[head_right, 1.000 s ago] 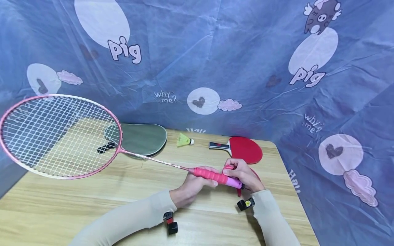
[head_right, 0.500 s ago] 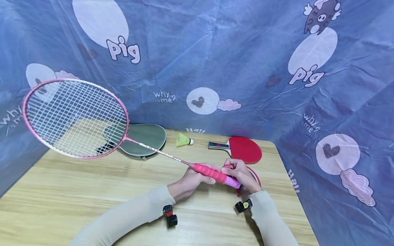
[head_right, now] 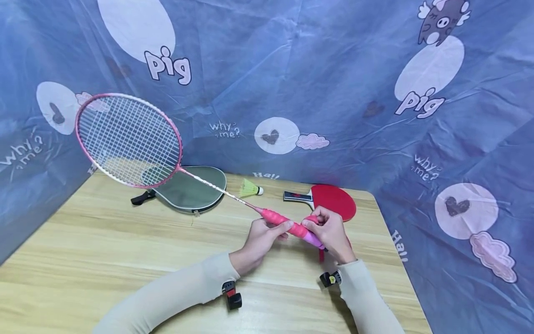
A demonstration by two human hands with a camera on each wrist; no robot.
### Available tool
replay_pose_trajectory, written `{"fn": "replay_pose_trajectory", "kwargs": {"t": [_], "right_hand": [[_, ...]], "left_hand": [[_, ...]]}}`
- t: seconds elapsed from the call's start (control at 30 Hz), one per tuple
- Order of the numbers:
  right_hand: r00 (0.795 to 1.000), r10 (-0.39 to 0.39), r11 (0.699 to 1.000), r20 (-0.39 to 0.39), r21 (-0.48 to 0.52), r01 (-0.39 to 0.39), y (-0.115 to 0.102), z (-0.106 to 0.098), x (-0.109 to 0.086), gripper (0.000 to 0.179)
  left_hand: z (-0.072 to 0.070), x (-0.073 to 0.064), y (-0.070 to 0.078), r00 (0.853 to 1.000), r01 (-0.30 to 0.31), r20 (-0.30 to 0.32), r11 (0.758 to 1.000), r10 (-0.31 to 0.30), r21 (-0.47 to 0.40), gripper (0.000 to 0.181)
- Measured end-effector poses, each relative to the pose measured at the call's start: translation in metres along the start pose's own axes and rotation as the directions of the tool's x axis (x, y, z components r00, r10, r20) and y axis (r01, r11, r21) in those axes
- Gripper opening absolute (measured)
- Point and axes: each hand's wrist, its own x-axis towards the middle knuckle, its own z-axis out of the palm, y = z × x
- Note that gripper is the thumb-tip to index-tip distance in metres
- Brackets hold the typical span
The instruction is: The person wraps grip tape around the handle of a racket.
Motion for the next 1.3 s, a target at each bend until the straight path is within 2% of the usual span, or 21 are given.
{"fn": "replay_pose_trajectory", "kwargs": {"t": [0.1,0.27,0.37,0.57,0.73,0.93,1.0,1.1,1.17,1.23,1.3], "right_hand": [[1.0,-0.007,0.999,0.0,-0.039,0.007,0.0,0.0,-0.001,0.017],[1.0,-0.006,0.999,0.028,-0.043,0.007,0.004,-0.002,-0.001,0.016],[0.998,0.007,1.0,0.059,0.0,-0.007,0.006,-0.003,0.0,0.016],[0.991,0.043,0.997,0.123,0.062,-0.051,0.01,-0.004,0.002,0.016],[0.977,0.071,0.988,0.203,0.121,-0.097,0.014,-0.005,0.003,0.013],[0.948,0.068,0.972,0.312,0.194,-0.134,0.018,-0.009,0.005,0.01],[0.928,0.064,0.962,0.367,0.224,-0.155,0.02,-0.011,0.006,0.013],[0.887,0.043,0.938,0.459,0.288,-0.195,0.023,-0.012,0.007,0.018],[0.874,0.021,0.922,0.486,0.328,-0.205,0.025,-0.011,0.006,0.021],[0.88,0.004,0.913,0.475,0.358,-0.197,0.026,-0.009,0.006,0.023],[0.903,-0.003,0.911,0.43,0.374,-0.175,0.026,-0.007,0.005,0.023]], "left_hand": [[0.0,-0.002,-0.003,0.999,0.016,-0.041,1.0,-0.015,0.009,0.025],[0.001,-0.003,-0.006,0.998,0.045,-0.042,0.997,-0.048,-0.064,0.022],[0.001,-0.001,-0.007,0.999,0.044,-0.023,0.992,-0.047,-0.122,0.023],[-0.001,-0.001,-0.007,0.997,0.075,0.02,0.986,-0.073,-0.15,0.028],[-0.002,-0.001,-0.008,0.996,0.068,0.074,0.977,-0.054,-0.203,0.037],[-0.003,0.001,-0.009,0.989,0.06,0.146,0.97,-0.026,-0.235,0.038],[-0.004,0.002,-0.009,0.985,0.06,0.172,0.971,-0.019,-0.232,0.041],[-0.005,0.004,-0.009,0.98,0.063,0.196,0.977,-0.021,-0.206,0.05],[-0.006,0.006,-0.008,0.978,0.072,0.206,0.977,-0.03,-0.199,0.054],[-0.007,0.007,-0.007,0.978,0.08,0.205,0.976,-0.037,-0.204,0.058],[-0.006,0.007,-0.006,0.98,0.087,0.195,0.966,-0.039,-0.243,0.06]]}}
